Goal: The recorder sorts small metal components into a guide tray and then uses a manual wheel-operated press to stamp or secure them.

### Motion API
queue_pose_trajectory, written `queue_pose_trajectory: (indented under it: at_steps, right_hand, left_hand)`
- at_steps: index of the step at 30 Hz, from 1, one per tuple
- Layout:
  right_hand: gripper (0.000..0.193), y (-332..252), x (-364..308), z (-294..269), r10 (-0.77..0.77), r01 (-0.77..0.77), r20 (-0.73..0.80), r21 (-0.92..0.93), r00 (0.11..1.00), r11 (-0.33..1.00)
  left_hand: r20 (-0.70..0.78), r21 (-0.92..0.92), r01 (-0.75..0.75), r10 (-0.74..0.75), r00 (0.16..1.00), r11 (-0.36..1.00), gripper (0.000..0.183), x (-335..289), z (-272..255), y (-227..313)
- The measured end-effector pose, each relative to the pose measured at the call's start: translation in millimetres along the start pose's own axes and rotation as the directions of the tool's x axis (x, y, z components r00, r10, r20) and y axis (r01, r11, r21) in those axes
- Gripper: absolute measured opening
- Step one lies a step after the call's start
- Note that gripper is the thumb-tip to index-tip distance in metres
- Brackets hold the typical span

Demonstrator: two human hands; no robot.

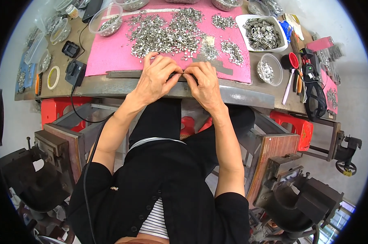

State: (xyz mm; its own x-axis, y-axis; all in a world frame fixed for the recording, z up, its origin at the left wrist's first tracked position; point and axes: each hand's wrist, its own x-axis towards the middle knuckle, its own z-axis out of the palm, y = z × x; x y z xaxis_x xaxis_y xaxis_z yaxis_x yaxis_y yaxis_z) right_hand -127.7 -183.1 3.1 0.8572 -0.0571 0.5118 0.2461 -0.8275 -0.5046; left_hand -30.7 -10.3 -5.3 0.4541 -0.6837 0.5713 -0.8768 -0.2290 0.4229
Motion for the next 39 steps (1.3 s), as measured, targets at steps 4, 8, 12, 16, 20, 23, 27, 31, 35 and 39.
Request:
queue_pose_trajectory:
  at_steps: [4, 8, 12, 16, 20, 23, 27, 31, 35, 39]
  right_hand:
    - [0.013, 4, -1, 2, 0.021, -0.017, -0.039, 0.088, 0.999, 0.996]
    - [0.013, 1, -1, 5, 0.074, -0.066, -0.075, 0.108, 0.994, 0.992]
    - [0.015, -1, -3, 10, 0.063, -0.061, -0.106, 0.021, 0.992, 0.998]
    - [0.018, -1, -5, 10, 0.099, -0.088, -0.157, 0.072, 0.983, 0.993]
    - [0.015, -1, -9, 5, 0.176, -0.157, -0.257, 0.089, 0.95, 0.983]
    - [0.01, 2, -15, 4, 0.223, -0.199, -0.274, 0.114, 0.936, 0.973]
    - [0.007, 2, -15, 6, 0.254, -0.223, -0.289, 0.138, 0.923, 0.965]
    - [0.007, 2, -17, 6, 0.271, -0.241, -0.315, 0.132, 0.91, 0.961]
    - [0.005, -1, -14, 4, 0.274, -0.243, -0.333, 0.133, 0.902, 0.961]
    - [0.005, 3, -13, 7, 0.242, -0.207, -0.371, 0.132, 0.897, 0.969]
  left_hand:
    - [-0.035, -0.05, 0.11, -0.112, 0.993, 0.993, 0.011, -6, -20, -12]
    - [-0.196, 0.055, 0.265, -0.25, 0.948, 0.963, 0.006, -13, -55, -37]
    - [-0.104, 0.113, 0.392, -0.382, 0.918, 0.913, 0.007, -25, -71, -54]
    - [-0.002, 0.184, 0.369, -0.375, 0.927, 0.911, 0.011, -25, -74, -52]
    - [-0.019, 0.231, 0.309, -0.313, 0.95, 0.923, 0.01, -23, -72, -53]
    - [0.01, 0.251, 0.322, -0.335, 0.942, 0.913, 0.01, -22, -73, -54]
    - [0.039, 0.207, 0.344, -0.359, 0.933, 0.916, 0.011, -23, -74, -59]
    - [0.069, 0.191, 0.353, -0.371, 0.926, 0.916, 0.009, -21, -75, -57]
    - [0.083, 0.188, 0.342, -0.362, 0.929, 0.921, 0.008, -18, -74, -56]
    - [0.14, 0.146, 0.366, -0.385, 0.912, 0.919, 0.008, -14, -77, -59]
